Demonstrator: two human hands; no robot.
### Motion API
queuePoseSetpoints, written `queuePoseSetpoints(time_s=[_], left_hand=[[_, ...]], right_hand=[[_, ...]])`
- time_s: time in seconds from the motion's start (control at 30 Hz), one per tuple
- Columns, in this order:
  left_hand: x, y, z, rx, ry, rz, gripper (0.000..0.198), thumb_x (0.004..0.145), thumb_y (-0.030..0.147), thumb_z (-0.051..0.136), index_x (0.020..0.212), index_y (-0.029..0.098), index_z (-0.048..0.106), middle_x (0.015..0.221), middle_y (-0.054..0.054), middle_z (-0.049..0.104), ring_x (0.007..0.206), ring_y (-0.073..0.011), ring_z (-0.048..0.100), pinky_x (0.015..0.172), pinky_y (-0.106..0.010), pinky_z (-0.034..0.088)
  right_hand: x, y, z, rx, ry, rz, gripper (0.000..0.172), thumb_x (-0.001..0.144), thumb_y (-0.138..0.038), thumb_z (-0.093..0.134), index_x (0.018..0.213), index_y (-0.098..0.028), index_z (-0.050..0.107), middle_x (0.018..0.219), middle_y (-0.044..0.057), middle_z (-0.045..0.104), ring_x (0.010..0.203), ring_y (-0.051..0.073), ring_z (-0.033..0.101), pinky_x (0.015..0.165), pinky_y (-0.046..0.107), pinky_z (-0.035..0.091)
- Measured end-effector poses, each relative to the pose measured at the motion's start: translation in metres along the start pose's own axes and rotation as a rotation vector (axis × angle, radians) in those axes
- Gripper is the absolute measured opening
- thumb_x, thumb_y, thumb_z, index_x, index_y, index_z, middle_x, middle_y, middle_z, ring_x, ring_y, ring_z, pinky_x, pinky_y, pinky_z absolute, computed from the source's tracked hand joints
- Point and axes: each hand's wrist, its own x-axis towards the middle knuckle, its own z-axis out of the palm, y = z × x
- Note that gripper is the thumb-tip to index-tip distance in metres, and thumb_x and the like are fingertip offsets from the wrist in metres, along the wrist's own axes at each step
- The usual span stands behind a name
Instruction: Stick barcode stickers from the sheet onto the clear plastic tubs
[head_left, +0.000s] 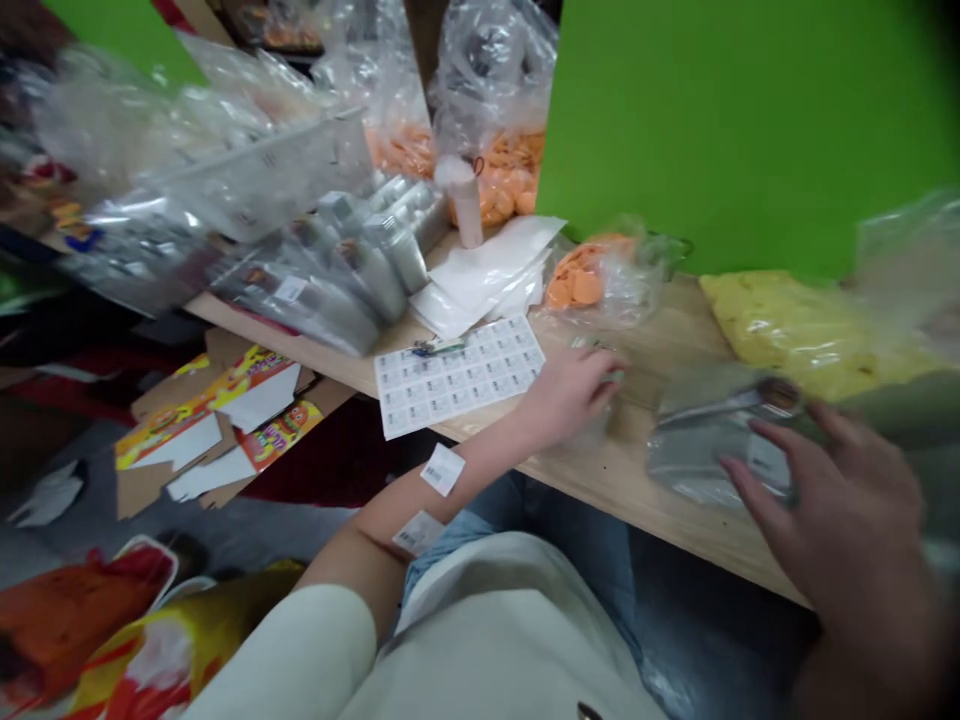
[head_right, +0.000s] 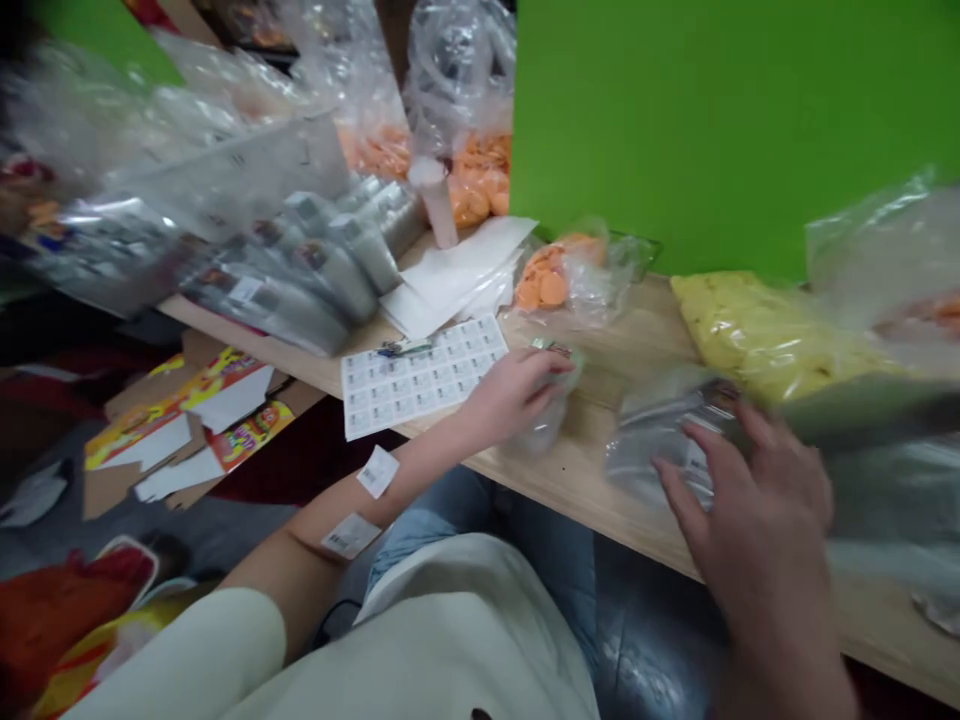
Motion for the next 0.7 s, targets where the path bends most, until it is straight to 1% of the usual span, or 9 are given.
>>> queuePoseSetpoints(time_s=[0.07, 0.13, 0.23, 0.3, 0.4, 0.47, 0.5, 0.6, 0.7], left_hand=[[0.002, 0.006, 0.005, 0.215, -0.063, 0.072, 0.023, 0.084, 0.022, 0.048, 0.105, 0.018, 0.056, 0.107, -0.007, 0.061, 0.102, -0.0205, 0.054, 0.088, -0.034, 0.041], [0.005, 0.01, 0.011, 0.386, -0.109, 0.092, 0.018, 0.085, 0.021, 0.047, 0.099, 0.019, 0.059, 0.103, -0.006, 0.061, 0.101, -0.0215, 0.053, 0.088, -0.035, 0.039], [0.007, 0.004, 0.015, 0.492, -0.117, 0.133, 0.017, 0.085, 0.016, 0.045, 0.093, 0.017, 0.061, 0.102, -0.007, 0.062, 0.103, -0.0213, 0.053, 0.092, -0.037, 0.037], [0.005, -0.008, 0.012, 0.402, -0.085, 0.165, 0.018, 0.086, 0.018, 0.046, 0.096, 0.017, 0.061, 0.106, -0.007, 0.062, 0.105, -0.0205, 0.053, 0.094, -0.036, 0.037], [-0.007, -0.027, 0.003, 0.086, 0.056, 0.054, 0.022, 0.089, 0.023, 0.041, 0.101, 0.018, 0.059, 0.103, -0.006, 0.064, 0.098, -0.016, 0.057, 0.088, -0.031, 0.043], [-0.018, -0.035, -0.002, -0.046, 0.187, -0.071, 0.024, 0.09, 0.021, 0.038, 0.102, 0.017, 0.058, 0.1, -0.006, 0.064, 0.094, -0.014, 0.059, 0.083, -0.028, 0.046], [-0.022, -0.037, -0.003, -0.051, 0.219, -0.105, 0.023, 0.089, 0.02, 0.038, 0.101, 0.017, 0.057, 0.098, -0.006, 0.064, 0.093, -0.014, 0.059, 0.083, -0.028, 0.046], [-0.027, -0.032, -0.001, 0.104, 0.144, -0.062, 0.02, 0.087, 0.022, 0.046, 0.102, 0.02, 0.059, 0.1, -0.004, 0.063, 0.096, -0.0161, 0.056, 0.088, -0.031, 0.043], [-0.018, -0.022, 0.006, 0.266, 0.038, 0.034, 0.023, 0.088, 0.023, 0.045, 0.107, 0.021, 0.058, 0.108, -0.005, 0.062, 0.103, -0.0183, 0.053, 0.095, -0.034, 0.037]], right_hand=[[0.015, -0.062, 0.003, 0.196, 0.083, -0.082, 0.025, 0.083, -0.034, 0.051, 0.107, -0.03, 0.057, 0.119, 0.01, 0.053, 0.114, 0.029, 0.047, 0.099, 0.051, 0.034], [0.027, -0.125, 0.014, 0.392, -0.1, -0.316, 0.028, 0.08, -0.036, 0.056, 0.104, -0.023, 0.059, 0.114, 0.011, 0.056, 0.113, 0.029, 0.047, 0.096, 0.051, 0.038], [0.033, -0.185, 0.034, 0.554, -0.258, -0.373, 0.01, 0.08, -0.029, 0.056, 0.083, -0.021, 0.062, 0.116, 0.008, 0.058, 0.119, 0.03, 0.041, 0.099, 0.054, 0.033], [0.031, -0.193, 0.04, 0.73, -0.259, -0.323, 0.008, 0.082, -0.021, 0.052, 0.079, -0.021, 0.06, 0.114, 0.006, 0.059, 0.119, 0.026, 0.043, 0.099, 0.05, 0.035], [0.031, -0.165, 0.035, 1.005, -0.162, -0.075, 0.009, 0.087, -0.019, 0.046, 0.09, -0.022, 0.054, 0.106, 0.005, 0.061, 0.101, 0.018, 0.056, 0.087, 0.039, 0.046], [0.034, -0.142, 0.029, 1.0, -0.059, 0.107, 0.011, 0.088, -0.022, 0.044, 0.096, -0.023, 0.051, 0.095, 0.004, 0.062, 0.084, 0.016, 0.059, 0.076, 0.035, 0.05], [0.036, -0.135, 0.028, 0.92, -0.024, 0.133, 0.013, 0.087, -0.024, 0.045, 0.098, -0.023, 0.052, 0.092, 0.004, 0.062, 0.082, 0.016, 0.059, 0.075, 0.036, 0.049], [0.037, -0.142, 0.038, 0.604, -0.071, -0.083, 0.02, 0.082, -0.029, 0.055, 0.099, -0.021, 0.059, 0.103, 0.008, 0.061, 0.103, 0.024, 0.052, 0.091, 0.046, 0.04], [0.024, -0.181, 0.055, 0.492, -0.196, -0.328, 0.019, 0.079, -0.031, 0.058, 0.094, -0.02, 0.062, 0.119, 0.008, 0.056, 0.122, 0.03, 0.038, 0.104, 0.055, 0.023]])
